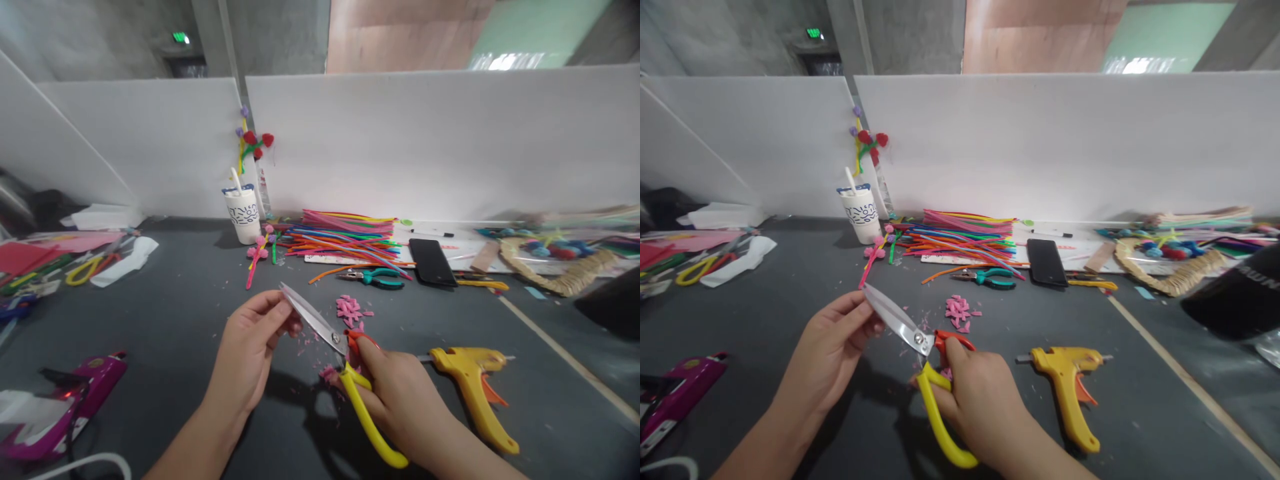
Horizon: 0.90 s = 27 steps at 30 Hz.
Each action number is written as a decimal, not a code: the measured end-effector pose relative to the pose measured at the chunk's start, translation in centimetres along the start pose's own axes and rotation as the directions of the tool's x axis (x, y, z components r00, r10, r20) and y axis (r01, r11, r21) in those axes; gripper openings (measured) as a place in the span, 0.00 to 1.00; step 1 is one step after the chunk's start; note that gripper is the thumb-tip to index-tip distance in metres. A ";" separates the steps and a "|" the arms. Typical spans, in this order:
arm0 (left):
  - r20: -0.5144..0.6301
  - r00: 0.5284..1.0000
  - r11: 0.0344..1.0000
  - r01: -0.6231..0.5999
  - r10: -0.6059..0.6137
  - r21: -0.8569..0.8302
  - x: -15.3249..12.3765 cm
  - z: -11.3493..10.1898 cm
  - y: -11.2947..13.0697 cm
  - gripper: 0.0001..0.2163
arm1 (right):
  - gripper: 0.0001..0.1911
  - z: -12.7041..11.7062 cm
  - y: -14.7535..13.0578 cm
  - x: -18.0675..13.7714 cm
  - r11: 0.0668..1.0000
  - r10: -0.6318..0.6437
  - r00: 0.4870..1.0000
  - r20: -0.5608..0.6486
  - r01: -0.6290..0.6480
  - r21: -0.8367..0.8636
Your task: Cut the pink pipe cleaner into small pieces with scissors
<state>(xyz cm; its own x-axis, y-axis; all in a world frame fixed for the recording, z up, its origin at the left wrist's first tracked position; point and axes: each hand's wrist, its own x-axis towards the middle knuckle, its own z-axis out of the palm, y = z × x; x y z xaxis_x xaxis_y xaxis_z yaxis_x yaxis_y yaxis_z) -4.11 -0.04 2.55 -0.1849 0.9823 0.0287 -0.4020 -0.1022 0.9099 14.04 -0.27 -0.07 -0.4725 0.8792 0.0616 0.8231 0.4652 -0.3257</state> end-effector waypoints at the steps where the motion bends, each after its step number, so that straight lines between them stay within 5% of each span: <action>1: -0.003 1.000 1.000 0.003 -0.003 0.001 0.0 0.0 0.0 0.03 | 0.20 0.0 0.0 0.0 1.000 0.000 1.000 -0.001 0.000 0.004; 14: -0.012 0.999 0.999 0.032 -0.032 0.004 0.0 0.0 0.3 0.02 | 0.16 -0.2 0.1 0.1 1.000 0.007 0.999 -0.035 -0.008 -0.014; 18: -0.011 0.999 0.999 0.042 -0.042 0.007 -0.2 0.1 0.4 0.02 | 0.14 -0.2 0.2 0.3 0.986 0.030 0.998 -0.061 -0.019 0.165; 22: 0.120 0.975 0.982 0.183 -0.187 0.043 -0.5 0.4 0.0 0.03 | 0.10 -0.8 -0.1 0.5 0.831 0.076 0.996 -0.050 -0.035 0.556; 27: 0.306 0.863 0.915 0.388 -0.403 0.111 -1.0 1.3 -1.1 0.04 | 0.08 -1.8 -0.6 0.6 0.555 0.209 0.974 0.083 -0.188 0.811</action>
<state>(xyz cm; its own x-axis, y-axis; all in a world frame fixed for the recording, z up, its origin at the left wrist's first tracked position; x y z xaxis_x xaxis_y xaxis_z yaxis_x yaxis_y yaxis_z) -2.34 -0.74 2.02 0.2767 0.9364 -0.2156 -0.3401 0.3053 0.8894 13.87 0.14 1.83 -0.3149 0.9452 -0.0863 0.2900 0.0092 -0.9570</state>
